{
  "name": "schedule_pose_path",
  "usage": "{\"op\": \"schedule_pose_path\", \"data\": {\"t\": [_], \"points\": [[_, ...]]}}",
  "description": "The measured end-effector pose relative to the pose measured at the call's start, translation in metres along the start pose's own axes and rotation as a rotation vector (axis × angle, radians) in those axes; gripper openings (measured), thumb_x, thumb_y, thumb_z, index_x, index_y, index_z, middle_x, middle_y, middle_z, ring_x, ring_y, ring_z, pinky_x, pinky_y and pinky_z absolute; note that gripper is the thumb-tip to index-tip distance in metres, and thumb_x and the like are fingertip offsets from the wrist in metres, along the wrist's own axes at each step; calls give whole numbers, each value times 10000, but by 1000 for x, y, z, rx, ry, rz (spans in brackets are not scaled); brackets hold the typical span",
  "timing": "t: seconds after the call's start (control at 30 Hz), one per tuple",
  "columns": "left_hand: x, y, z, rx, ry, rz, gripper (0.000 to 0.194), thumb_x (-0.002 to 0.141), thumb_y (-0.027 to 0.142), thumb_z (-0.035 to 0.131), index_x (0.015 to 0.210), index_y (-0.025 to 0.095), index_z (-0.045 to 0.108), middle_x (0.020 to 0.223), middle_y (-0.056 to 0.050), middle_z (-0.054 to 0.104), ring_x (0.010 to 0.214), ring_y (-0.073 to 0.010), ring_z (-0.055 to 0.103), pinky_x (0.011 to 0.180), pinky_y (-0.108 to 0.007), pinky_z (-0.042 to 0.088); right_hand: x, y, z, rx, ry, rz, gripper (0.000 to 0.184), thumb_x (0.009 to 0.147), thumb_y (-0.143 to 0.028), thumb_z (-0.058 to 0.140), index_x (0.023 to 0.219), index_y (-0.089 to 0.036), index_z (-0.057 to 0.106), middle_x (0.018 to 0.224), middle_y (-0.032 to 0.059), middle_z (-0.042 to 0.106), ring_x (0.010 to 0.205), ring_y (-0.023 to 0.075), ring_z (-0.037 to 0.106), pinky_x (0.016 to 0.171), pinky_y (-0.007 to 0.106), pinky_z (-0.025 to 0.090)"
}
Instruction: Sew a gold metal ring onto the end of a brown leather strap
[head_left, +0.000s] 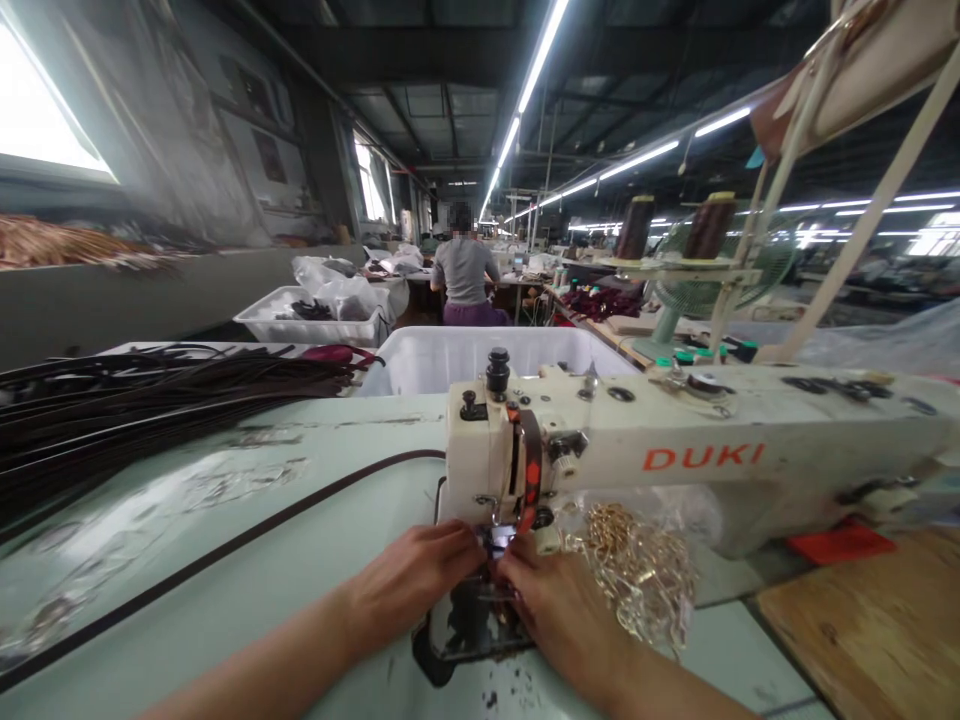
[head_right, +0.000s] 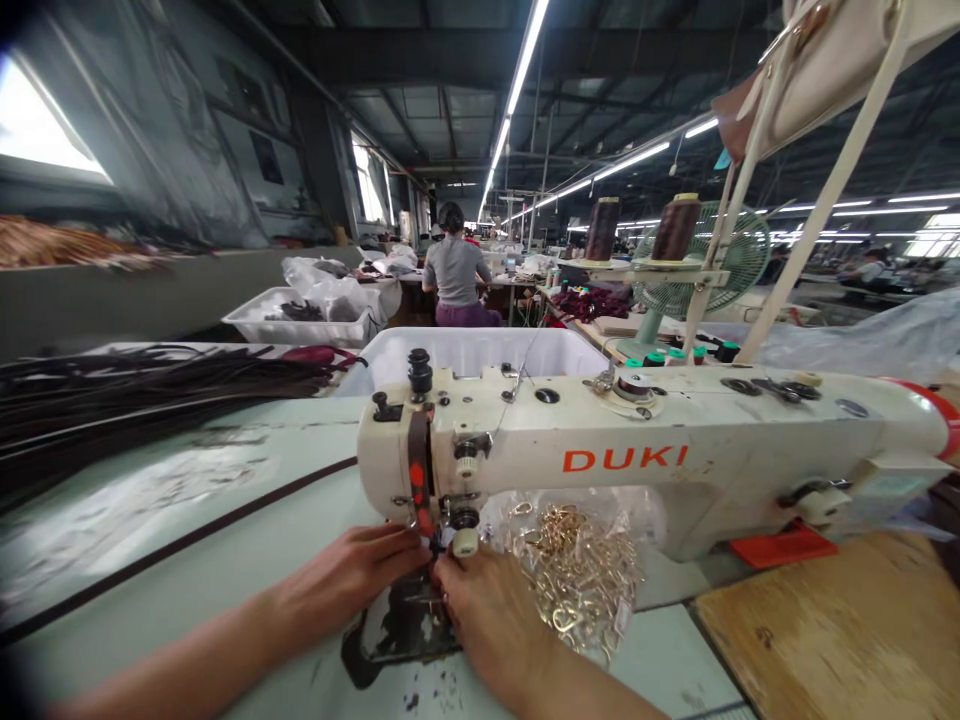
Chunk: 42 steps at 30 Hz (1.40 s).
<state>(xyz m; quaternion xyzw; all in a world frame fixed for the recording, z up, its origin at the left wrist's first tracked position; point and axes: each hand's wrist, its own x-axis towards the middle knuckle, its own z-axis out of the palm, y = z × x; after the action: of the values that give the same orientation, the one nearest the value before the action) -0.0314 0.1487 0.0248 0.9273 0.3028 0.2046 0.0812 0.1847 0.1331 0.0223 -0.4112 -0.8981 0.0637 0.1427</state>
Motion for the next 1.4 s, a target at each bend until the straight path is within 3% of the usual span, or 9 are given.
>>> {"op": "schedule_pose_path", "data": {"t": [0.13,0.37,0.53,0.73,0.87,1.0,1.17,1.4], "points": [[-2,3,-2,116,-75,73,326,1017,201,289,1147,154,584,1100,-111,620,1025,-239,594,888,-345,510,-6,-1,7,-28,48,7,294,796,-9,530,1001,-201,615,968,49,685,732,194,623,624,282,454],[-8,-6,2,270,-45,117,367,1024,218,236,1203,142,547,1090,-122,640,945,-245,632,801,-322,543,-4,-8,13,-195,57,-29,258,771,12,561,970,-149,599,998,108,665,759,247,614,563,330,438],[-7,-14,4,217,-48,110,353,1024,230,259,1263,162,509,1127,-116,628,989,-243,624,844,-338,539,-3,-5,14,-197,100,-67,254,816,-3,504,1004,-157,578,1026,108,651,806,243,606,563,322,418],[2,-1,-7,42,-83,13,309,1019,243,326,1163,189,595,1082,-82,641,1007,-220,614,892,-323,516,-4,-2,13,-201,88,-51,264,789,-7,545,992,-169,597,966,79,682,722,213,609,538,301,368],[0,4,-5,9,-55,-13,291,1019,244,334,1126,200,601,1018,-59,645,966,-199,613,880,-306,506,-3,2,15,-207,80,-47,266,774,-29,581,984,-188,617,891,55,703,677,206,625,523,293,345],[-3,4,3,131,-57,-7,296,1022,219,295,1117,185,573,1032,-65,628,956,-211,598,857,-322,502,-3,7,11,-176,166,-49,202,800,-93,596,942,-228,644,831,20,707,630,203,629,532,296,343],[-2,3,7,213,-96,-13,297,1024,199,259,1138,167,531,1016,-68,615,950,-227,594,822,-335,505,-3,14,-2,-102,329,-61,157,846,-132,569,741,-229,634,684,-7,654,632,192,603,570,295,356],[0,2,7,231,-71,-14,342,1029,226,220,1173,149,520,1001,-74,625,893,-232,602,771,-342,514,2,18,-4,-90,378,32,140,879,-173,528,779,-186,624,825,60,637,820,229,573,630,296,406]]}}
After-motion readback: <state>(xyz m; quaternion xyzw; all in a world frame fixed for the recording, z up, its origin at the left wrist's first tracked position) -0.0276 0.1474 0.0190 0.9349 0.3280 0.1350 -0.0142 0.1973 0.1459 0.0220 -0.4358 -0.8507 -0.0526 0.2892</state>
